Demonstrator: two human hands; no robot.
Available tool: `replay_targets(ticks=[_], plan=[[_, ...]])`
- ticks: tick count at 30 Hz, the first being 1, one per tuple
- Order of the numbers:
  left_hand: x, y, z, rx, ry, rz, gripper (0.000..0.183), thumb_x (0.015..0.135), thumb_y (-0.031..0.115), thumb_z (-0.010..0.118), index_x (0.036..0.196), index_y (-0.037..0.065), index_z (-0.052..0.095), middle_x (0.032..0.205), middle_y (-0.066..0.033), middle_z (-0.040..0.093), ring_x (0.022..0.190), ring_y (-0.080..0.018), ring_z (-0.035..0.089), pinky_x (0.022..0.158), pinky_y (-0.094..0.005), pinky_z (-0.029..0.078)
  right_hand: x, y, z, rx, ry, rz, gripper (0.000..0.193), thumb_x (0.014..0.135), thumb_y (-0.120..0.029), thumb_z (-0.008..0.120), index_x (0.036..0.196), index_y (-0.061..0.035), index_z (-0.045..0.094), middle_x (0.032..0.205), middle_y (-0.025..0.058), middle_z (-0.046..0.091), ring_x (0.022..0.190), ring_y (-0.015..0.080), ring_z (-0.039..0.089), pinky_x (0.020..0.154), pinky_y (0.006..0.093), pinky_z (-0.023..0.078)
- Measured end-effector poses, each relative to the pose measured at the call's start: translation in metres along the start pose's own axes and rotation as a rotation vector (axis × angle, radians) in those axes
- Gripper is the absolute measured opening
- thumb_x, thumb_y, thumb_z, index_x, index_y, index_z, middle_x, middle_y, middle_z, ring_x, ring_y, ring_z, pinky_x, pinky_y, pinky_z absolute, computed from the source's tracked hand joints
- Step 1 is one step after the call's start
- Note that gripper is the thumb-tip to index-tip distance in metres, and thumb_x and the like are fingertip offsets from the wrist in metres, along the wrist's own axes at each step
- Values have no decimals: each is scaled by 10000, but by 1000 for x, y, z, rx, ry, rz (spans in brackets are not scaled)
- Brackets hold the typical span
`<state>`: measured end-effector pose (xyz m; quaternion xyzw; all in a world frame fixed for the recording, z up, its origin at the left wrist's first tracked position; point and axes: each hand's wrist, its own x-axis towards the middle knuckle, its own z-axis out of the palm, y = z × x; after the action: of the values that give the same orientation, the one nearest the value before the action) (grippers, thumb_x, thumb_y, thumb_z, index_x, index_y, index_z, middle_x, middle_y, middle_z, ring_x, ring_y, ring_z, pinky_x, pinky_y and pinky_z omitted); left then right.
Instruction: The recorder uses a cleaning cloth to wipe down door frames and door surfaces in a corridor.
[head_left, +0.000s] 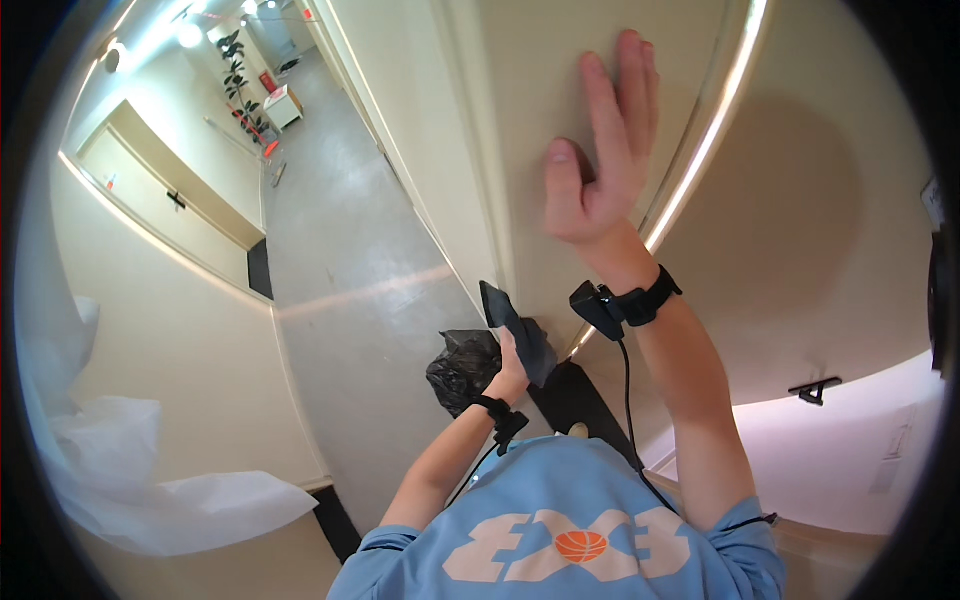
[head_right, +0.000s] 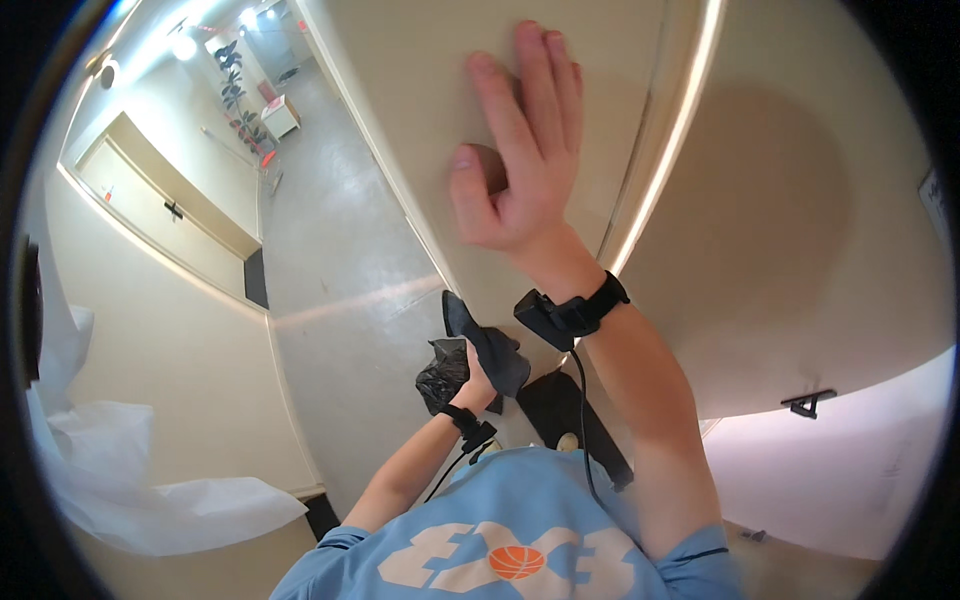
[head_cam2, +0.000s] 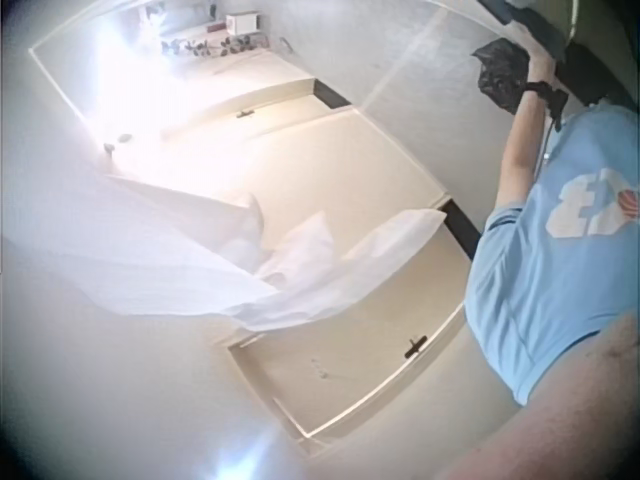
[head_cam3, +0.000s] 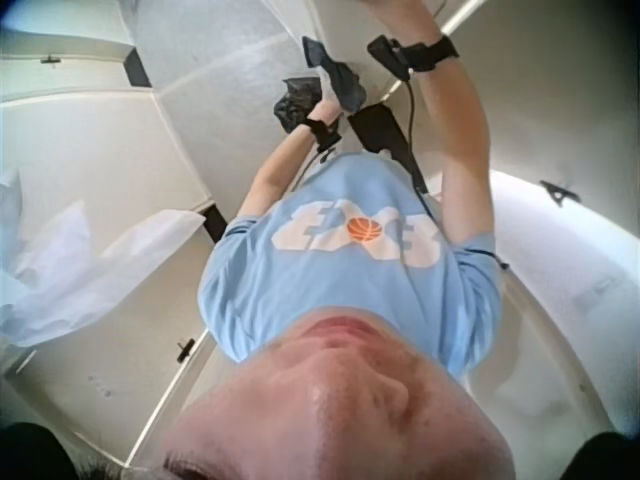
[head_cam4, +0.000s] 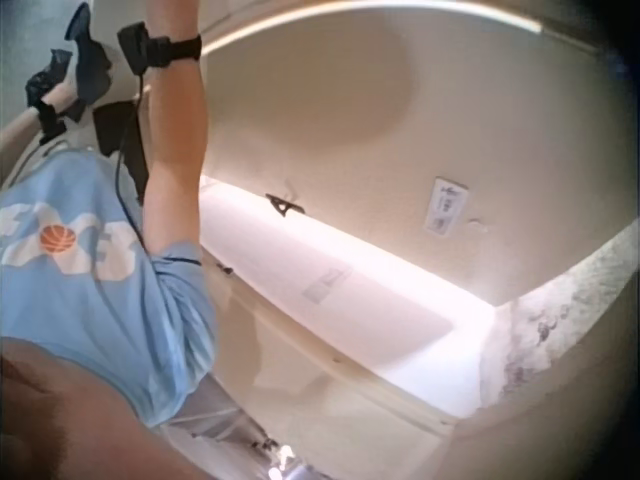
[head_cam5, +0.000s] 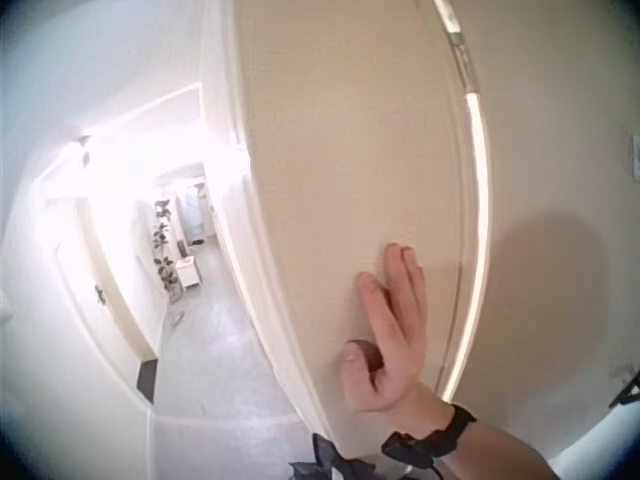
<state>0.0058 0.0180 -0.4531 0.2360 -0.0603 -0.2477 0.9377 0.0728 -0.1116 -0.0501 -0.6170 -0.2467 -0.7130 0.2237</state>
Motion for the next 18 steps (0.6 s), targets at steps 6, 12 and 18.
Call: replay_targets(ticks=[6,12,18], plan=[[-19,-11,14,110,514,88,403,1088,516,416,1189,165,586,990,-16,571,927,-180,567,856,-331,461,3,1,4,9,8,-56,627,789,-130,561,1383,67,596,1536,333,447,1465,503,366,1211,564,258],[-31,-6,-5,1219,488,508,437,1007,124,555,1414,1,455,1352,-154,482,1247,-323,489,1085,-386,388,-3,5,-1,-76,-90,-65,603,903,-127,487,1457,110,496,1596,331,354,1520,472,290,1239,542,210],[-43,-14,-13,1505,364,609,594,909,-19,610,1445,-121,374,1395,-287,449,1285,-450,465,1119,-438,377,-5,5,-6,-116,-121,-59,593,967,-205,460,1460,124,477,1574,364,346,1502,500,289,1235,545,212]])
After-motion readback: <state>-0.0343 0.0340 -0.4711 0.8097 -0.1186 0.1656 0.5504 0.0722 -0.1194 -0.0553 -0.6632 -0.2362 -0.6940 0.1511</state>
